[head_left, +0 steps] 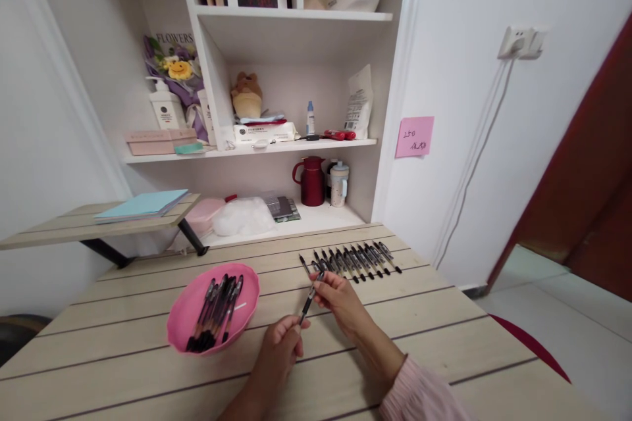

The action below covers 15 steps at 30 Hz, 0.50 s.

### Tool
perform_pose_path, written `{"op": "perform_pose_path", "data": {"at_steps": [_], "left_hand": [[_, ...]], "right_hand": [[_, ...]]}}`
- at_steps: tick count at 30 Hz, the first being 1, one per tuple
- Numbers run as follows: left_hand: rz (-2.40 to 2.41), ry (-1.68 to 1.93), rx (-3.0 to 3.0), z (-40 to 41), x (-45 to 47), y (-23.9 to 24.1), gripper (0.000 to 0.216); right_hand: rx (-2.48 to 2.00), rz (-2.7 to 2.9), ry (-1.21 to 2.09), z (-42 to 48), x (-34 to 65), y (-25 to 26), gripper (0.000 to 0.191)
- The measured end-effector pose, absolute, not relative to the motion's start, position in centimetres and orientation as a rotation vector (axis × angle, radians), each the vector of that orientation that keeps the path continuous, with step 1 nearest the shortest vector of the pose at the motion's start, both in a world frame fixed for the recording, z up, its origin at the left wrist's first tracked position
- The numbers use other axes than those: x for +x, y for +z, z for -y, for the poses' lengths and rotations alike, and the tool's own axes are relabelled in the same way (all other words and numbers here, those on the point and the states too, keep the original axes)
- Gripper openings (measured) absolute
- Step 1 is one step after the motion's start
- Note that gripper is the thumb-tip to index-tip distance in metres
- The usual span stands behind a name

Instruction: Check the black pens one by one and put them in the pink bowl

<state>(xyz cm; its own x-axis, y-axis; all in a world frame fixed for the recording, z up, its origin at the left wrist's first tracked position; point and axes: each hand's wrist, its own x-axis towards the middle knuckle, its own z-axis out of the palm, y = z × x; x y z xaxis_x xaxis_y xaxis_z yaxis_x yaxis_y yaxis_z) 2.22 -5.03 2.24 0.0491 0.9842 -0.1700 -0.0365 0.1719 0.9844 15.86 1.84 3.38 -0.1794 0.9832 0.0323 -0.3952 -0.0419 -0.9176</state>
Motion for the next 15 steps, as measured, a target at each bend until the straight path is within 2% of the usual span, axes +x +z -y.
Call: {"op": "perform_pose_path", "data": {"at_steps": [7, 15], "left_hand": [[-1.212, 1.068, 1.085, 5.2, 2.1, 2.5, 0.027], [-1.230, 1.090, 1.182, 4.5, 1.7, 1.0, 0.022]], "right_hand": [[-0.814, 1.194, 1.626, -0.9, 14.7, 2.7, 0.040], [-0.851, 1.192, 1.590, -0.5, 14.1, 2.3, 0.042]]}}
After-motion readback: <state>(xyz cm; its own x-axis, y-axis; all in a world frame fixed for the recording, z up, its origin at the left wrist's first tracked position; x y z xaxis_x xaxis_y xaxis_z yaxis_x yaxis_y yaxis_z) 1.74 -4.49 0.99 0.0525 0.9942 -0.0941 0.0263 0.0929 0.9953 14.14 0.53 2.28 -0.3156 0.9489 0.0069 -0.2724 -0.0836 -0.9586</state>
